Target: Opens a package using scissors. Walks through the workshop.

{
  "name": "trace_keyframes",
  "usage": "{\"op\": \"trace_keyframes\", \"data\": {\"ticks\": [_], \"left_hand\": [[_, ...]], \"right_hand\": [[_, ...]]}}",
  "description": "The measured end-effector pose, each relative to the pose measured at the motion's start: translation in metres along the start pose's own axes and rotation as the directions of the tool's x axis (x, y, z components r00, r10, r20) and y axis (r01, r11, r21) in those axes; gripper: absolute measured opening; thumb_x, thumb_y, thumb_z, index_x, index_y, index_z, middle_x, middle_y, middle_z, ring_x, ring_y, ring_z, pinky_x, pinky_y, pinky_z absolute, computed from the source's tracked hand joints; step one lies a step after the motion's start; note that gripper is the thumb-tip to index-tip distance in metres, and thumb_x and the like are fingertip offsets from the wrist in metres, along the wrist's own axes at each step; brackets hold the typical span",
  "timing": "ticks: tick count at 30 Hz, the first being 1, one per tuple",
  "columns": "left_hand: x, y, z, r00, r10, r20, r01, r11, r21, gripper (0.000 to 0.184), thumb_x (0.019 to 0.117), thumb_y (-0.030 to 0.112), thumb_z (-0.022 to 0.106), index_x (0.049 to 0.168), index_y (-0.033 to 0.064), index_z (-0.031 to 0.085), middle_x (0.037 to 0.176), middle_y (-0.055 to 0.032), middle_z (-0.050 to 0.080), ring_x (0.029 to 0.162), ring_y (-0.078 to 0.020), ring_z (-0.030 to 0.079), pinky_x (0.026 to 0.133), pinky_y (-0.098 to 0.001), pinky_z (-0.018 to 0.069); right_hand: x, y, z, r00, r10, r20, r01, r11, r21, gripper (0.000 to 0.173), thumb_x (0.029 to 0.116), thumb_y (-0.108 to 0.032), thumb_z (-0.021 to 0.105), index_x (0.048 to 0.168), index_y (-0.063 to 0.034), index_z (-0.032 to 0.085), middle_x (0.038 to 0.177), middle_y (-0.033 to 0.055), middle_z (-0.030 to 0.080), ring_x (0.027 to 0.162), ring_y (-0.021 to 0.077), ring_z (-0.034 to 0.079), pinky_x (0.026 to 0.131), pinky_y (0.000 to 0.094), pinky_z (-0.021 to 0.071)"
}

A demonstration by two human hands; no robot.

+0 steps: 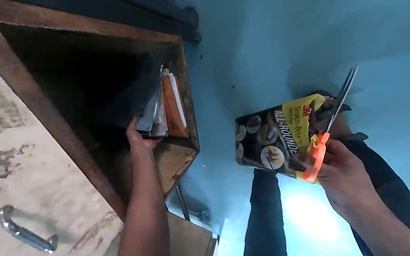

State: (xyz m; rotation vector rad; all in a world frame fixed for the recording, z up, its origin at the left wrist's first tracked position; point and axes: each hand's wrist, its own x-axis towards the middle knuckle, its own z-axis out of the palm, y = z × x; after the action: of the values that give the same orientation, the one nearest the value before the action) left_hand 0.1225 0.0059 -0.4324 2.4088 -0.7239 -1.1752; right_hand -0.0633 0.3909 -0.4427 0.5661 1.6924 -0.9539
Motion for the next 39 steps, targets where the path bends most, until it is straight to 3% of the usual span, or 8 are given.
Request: {"op": "trace_keyframes", "data": {"ticks": [5, 8, 11, 15, 22, 29, 33, 39], "left_hand": [[0.006, -0.017, 0.004, 0.998, 0.029, 0.056, -0.02, 0.988, -0.156, 0.059, 0.0978, 0.049, 0.058, 0.147, 0.0185, 0.045, 0.145, -0.0137, 0.053, 0.133, -0.0348, 0.053, 0.101, -0.0623, 0.0482], [-0.019, -0.033, 0.002, 0.995, 0.034, 0.097, -0.015, 0.981, -0.191, 0.056, 0.0989, 0.045, 0.059, 0.147, 0.0183, 0.046, 0.144, -0.0126, 0.054, 0.131, -0.0335, 0.054, 0.101, -0.0614, 0.0494], [-0.06, -0.064, -0.006, 0.981, 0.039, 0.192, -0.008, 0.987, -0.16, 0.056, 0.1003, 0.047, 0.058, 0.149, 0.0226, 0.044, 0.148, -0.0062, 0.052, 0.136, -0.0268, 0.051, 0.107, -0.054, 0.0464], [-0.086, -0.115, 0.003, 0.986, 0.007, 0.168, 0.04, 0.961, -0.273, 0.045, 0.101, 0.041, 0.059, 0.14, 0.0181, 0.054, 0.137, -0.0093, 0.06, 0.127, -0.0292, 0.058, 0.1, -0.057, 0.0514], [-0.107, -0.166, 0.032, 0.973, 0.002, 0.231, 0.102, 0.895, -0.435, 0.034, 0.1037, 0.036, 0.055, 0.131, 0.0162, 0.058, 0.125, -0.0074, 0.066, 0.117, -0.0244, 0.064, 0.095, -0.049, 0.0556], [-0.106, -0.171, 0.041, 0.968, 0.022, 0.249, 0.099, 0.88, -0.464, 0.038, 0.1023, 0.036, 0.059, 0.134, 0.016, 0.057, 0.129, -0.0081, 0.064, 0.122, -0.0252, 0.062, 0.101, -0.0494, 0.0528], [-0.107, -0.16, 0.036, 0.978, 0.041, 0.202, 0.065, 0.87, -0.489, 0.035, 0.1029, 0.035, 0.056, 0.131, 0.0149, 0.057, 0.124, -0.0085, 0.065, 0.116, -0.0255, 0.064, 0.096, -0.0498, 0.0555], [-0.061, -0.121, 0.019, 0.978, 0.121, 0.173, -0.026, 0.882, -0.47, 0.041, 0.1039, 0.041, 0.051, 0.137, 0.0172, 0.052, 0.131, -0.0079, 0.062, 0.122, -0.0264, 0.061, 0.097, -0.0536, 0.0539]], "right_hand": [[0.0, -0.001, 0.003, 0.999, -0.028, 0.025, 0.027, 0.999, 0.029, 0.048, 0.087, 0.0, 0.072, 0.13, -0.0095, 0.053, 0.096, 0.0029, 0.067, 0.079, 0.0081, 0.066, 0.067, 0.0264, 0.0561], [0.0, -0.003, 0.005, 0.999, -0.041, 0.032, 0.04, 0.999, 0.031, 0.047, 0.0857, 0.0, 0.072, 0.127, -0.0099, 0.053, 0.093, 0.002, 0.066, 0.077, 0.007, 0.065, 0.065, 0.0255, 0.0558], [0.001, -0.004, 0.006, 0.998, -0.054, 0.021, 0.053, 0.997, 0.061, 0.047, 0.0844, 0.0, 0.071, 0.127, -0.0097, 0.053, 0.094, 0.0015, 0.067, 0.077, 0.0058, 0.066, 0.064, 0.024, 0.0557], [0.004, -0.001, 0.002, 0.998, -0.06, 0.002, 0.06, 0.993, 0.1, 0.049, 0.0827, -0.003, 0.071, 0.128, -0.0096, 0.054, 0.094, 0.0015, 0.067, 0.077, 0.0062, 0.066, 0.063, 0.0238, 0.0556], [0.008, 0.006, -0.01, 0.995, -0.094, -0.027, 0.097, 0.985, 0.144, 0.05, 0.0798, -0.006, 0.072, 0.126, -0.0086, 0.054, 0.096, 0.0013, 0.067, 0.078, 0.0062, 0.067, 0.065, 0.0244, 0.0578], [0.01, 0.005, -0.015, 0.995, -0.093, -0.039, 0.098, 0.981, 0.168, 0.049, 0.0795, -0.007, 0.072, 0.125, -0.009, 0.054, 0.094, -0.0002, 0.066, 0.076, 0.0048, 0.066, 0.064, 0.0232, 0.0571], [0.009, 0.004, -0.02, 0.995, -0.094, -0.036, 0.099, 0.982, 0.164, 0.05, 0.0802, -0.005, 0.071, 0.127, -0.0084, 0.054, 0.098, 0.0024, 0.067, 0.079, 0.0077, 0.068, 0.066, 0.0262, 0.0586], [0.013, 0.003, -0.03, 0.994, -0.097, -0.045, 0.102, 0.986, 0.134, 0.049, 0.0794, -0.007, 0.071, 0.125, -0.0097, 0.054, 0.096, 0.0008, 0.067, 0.078, 0.0067, 0.067, 0.064, 0.0255, 0.0579]]}}
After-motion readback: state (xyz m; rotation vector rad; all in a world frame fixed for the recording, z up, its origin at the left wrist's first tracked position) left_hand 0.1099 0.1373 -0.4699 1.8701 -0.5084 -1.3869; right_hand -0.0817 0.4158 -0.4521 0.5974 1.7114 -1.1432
